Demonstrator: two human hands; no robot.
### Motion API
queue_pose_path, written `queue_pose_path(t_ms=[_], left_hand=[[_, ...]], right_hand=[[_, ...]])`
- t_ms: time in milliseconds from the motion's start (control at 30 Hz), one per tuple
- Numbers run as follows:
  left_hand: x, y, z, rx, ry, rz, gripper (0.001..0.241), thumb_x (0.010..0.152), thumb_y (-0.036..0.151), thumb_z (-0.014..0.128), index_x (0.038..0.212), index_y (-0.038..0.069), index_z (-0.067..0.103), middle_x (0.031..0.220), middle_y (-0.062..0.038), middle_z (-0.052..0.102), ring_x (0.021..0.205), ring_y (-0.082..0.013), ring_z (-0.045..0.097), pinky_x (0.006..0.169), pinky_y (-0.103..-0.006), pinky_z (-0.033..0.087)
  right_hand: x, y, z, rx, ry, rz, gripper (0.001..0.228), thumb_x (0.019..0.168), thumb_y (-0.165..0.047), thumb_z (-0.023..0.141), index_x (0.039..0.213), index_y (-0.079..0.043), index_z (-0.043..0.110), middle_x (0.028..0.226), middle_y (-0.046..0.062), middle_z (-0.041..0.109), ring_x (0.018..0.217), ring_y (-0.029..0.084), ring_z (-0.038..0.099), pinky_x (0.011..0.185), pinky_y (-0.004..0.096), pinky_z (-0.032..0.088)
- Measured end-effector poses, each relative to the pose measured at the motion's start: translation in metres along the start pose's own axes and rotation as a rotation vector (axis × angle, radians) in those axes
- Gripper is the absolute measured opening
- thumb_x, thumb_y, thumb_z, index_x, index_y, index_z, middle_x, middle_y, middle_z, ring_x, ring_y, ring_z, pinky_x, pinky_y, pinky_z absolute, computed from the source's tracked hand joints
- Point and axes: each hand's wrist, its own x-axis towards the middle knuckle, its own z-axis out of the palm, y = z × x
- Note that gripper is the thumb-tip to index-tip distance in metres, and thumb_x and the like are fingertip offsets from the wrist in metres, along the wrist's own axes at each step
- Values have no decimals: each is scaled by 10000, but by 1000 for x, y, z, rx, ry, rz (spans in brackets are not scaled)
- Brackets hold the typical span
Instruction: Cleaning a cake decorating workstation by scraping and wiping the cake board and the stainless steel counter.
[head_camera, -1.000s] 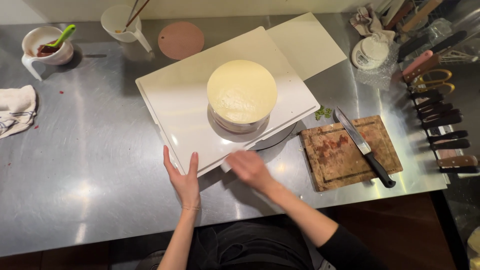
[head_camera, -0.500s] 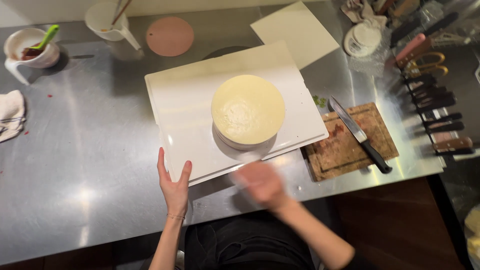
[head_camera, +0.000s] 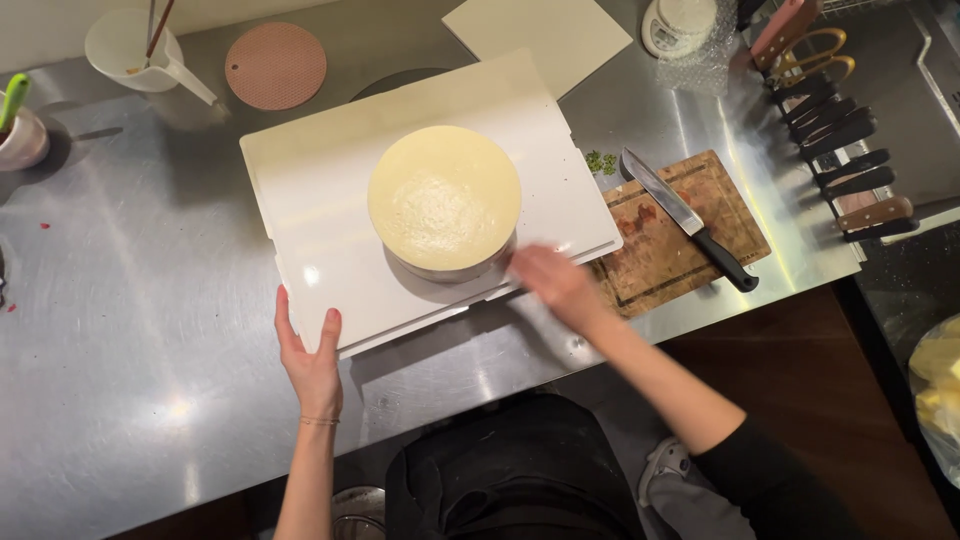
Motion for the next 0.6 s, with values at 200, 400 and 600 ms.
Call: queue_pose_path(t_ms=[200,400,600], left_hand=[[16,4,1,21,-3,16,846,1169,170,785,1864,182,303,1653,-287,632,1469,-280,610,1298,-514,520],[71,-50,-5,-60,211,-100,463,1263,464,714,1615,167,666,1356,-154,772,1170,-242,791,990,-455,730],[120,-78,-21,-36,298,-171,390,1214,613,785,1330,243,823,1136,-115,846,964,-253,878,795,-457,780]], right_hand=[[15,108,-61,-336,-3,287,141,1165,-54,742,1282,-65,820,1221,105,728,1200,322,710,1032,394,605],[23,-10,-16,182,-130,-2,192,1227,-232,600,1294,-211,779,1301,11,721,1307,248,715,1129,349,594],[2,155,-49,281,-96,588,241,1207,-13,617,1384,-4,780,1422,162,705,1425,368,686,1272,439,531]])
